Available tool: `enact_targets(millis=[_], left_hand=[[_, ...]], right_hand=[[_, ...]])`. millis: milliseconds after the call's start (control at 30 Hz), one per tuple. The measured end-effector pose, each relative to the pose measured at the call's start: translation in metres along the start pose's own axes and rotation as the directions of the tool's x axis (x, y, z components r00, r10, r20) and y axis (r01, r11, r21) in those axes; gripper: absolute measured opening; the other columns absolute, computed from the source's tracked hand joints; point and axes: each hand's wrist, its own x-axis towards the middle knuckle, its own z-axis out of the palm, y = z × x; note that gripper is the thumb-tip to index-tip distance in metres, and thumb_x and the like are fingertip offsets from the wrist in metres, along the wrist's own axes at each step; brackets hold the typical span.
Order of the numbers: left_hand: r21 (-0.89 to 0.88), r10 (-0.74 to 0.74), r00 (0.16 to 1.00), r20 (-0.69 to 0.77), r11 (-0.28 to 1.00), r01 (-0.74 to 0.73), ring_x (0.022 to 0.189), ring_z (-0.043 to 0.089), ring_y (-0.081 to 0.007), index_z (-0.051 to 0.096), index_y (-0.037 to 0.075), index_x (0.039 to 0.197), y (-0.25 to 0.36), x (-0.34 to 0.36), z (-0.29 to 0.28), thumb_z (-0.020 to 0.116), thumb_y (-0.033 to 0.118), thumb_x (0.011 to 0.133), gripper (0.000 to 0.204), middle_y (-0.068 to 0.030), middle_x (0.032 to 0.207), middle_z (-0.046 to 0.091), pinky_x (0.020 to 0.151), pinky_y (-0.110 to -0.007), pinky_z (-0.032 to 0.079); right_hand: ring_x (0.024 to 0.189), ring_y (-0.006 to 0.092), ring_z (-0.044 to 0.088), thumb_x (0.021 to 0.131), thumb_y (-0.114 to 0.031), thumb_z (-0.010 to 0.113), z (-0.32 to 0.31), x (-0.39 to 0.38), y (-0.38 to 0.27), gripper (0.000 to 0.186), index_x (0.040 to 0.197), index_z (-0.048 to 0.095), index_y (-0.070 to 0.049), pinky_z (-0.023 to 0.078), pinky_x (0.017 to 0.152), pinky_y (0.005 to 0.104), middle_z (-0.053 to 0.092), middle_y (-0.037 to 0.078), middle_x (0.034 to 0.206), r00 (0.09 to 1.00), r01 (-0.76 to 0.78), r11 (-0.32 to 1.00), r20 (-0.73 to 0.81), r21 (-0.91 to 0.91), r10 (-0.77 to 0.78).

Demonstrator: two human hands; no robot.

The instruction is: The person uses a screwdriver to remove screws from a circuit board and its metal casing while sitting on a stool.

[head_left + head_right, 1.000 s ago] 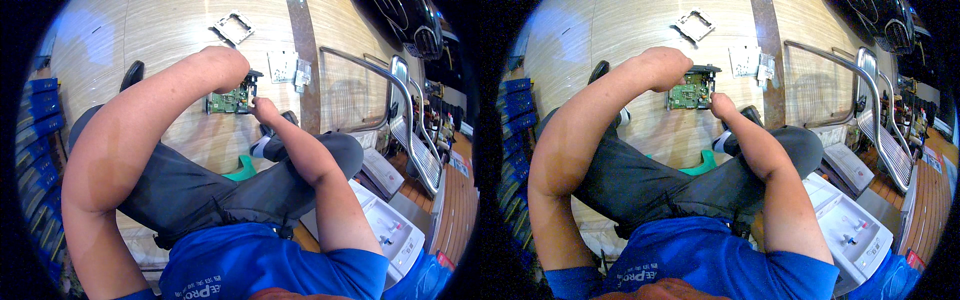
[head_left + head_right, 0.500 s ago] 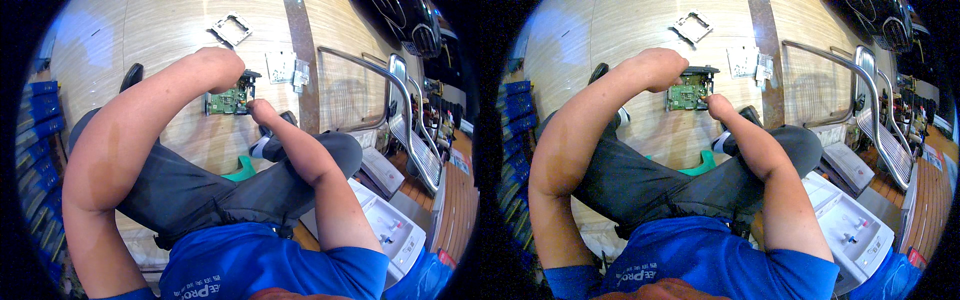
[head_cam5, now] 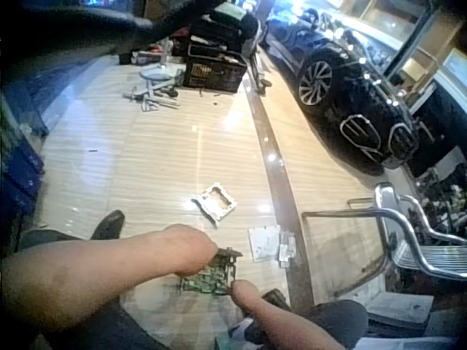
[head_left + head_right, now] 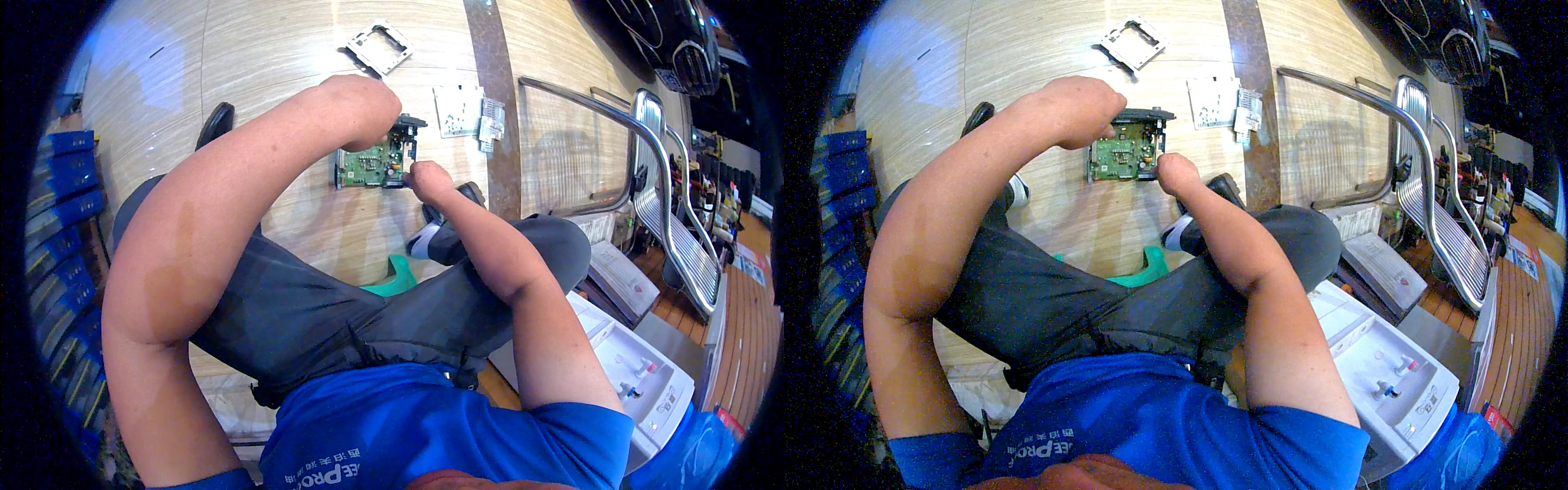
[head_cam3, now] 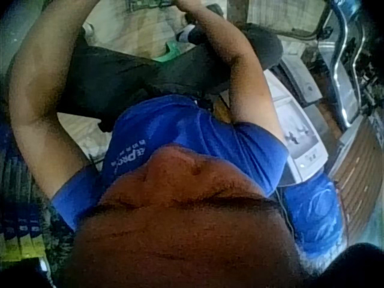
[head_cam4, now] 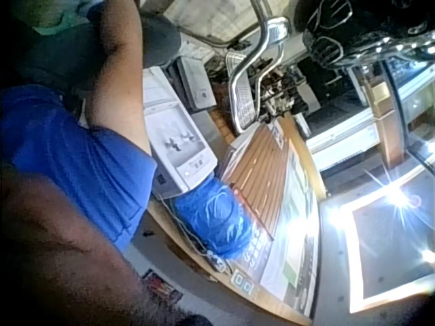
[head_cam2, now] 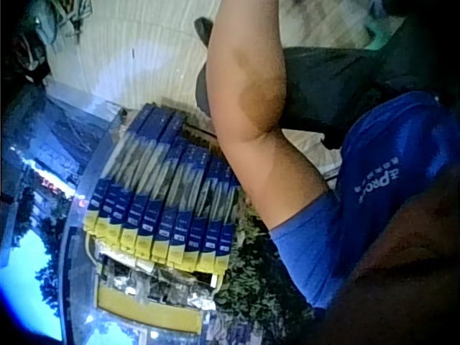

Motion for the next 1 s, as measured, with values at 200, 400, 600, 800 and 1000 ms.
enact_targets(millis=[200,400,600,800,1000], left_hand=[[-0.005,0.002,1.000,-0.006,1.000,-0.002,0.096,0.070,-0.0305,0.075,0.002,0.102,-0.002,-0.001,0.000,0.068,0.016,0.087,0.021,-0.0159,0.103,0.073,0.082,-0.043,0.057],[0.028,-0.039,0.996,0.075,0.999,0.037,0.105,0.067,-0.0335,0.067,0.006,0.111,0.002,0.000,-0.005,0.070,0.029,0.090,0.031,-0.0158,0.108,0.070,0.086,-0.046,0.054],[-0.018,-0.010,1.000,-0.026,1.000,0.009,0.094,0.071,-0.0303,0.075,0.002,0.099,-0.001,-0.002,-0.002,0.066,0.009,0.083,0.019,-0.0162,0.101,0.073,0.080,-0.043,0.057],[0.048,-0.036,0.996,0.076,0.998,0.033,0.105,0.067,-0.0333,0.067,0.006,0.110,0.001,0.000,-0.005,0.069,0.031,0.091,0.032,-0.0162,0.108,0.070,0.086,-0.046,0.054],[0.036,-0.038,0.996,0.084,0.999,0.035,0.105,0.067,-0.0333,0.067,0.005,0.110,0.000,-0.003,-0.005,0.069,0.030,0.091,0.032,-0.0168,0.107,0.070,0.087,-0.046,0.054]], right_hand=[[0.094,0.0386,0.068,0.090,-0.020,0.058,0.001,0.000,-0.003,0.021,0.095,0.070,-0.003,0.054,0.084,0.0491,0.070,0.023,0.094,0.998,0.049,0.999,-0.026,-0.012,-0.050],[0.092,0.0396,0.068,0.087,-0.009,0.054,0.011,0.002,0.006,0.026,0.106,0.072,-0.007,0.053,0.086,0.0483,0.070,0.024,0.095,0.978,0.200,0.978,-0.076,0.063,-0.195],[0.092,0.0402,0.067,0.090,-0.015,0.057,0.007,0.004,0.004,0.026,0.110,0.071,-0.007,0.053,0.086,0.0487,0.070,0.025,0.095,0.975,0.222,0.971,-0.029,0.086,-0.221],[0.091,0.0414,0.067,0.091,-0.022,0.060,0.007,0.004,0.002,0.024,0.099,0.072,-0.004,0.053,0.085,0.0492,0.069,0.025,0.093,0.988,0.118,0.988,-0.110,0.102,-0.107],[0.091,0.0417,0.067,0.089,-0.025,0.062,0.001,0.003,-0.002,0.025,0.092,0.069,-0.001,0.053,0.084,0.0499,0.069,0.025,0.091,0.997,0.042,0.998,-0.069,0.054,-0.038]])
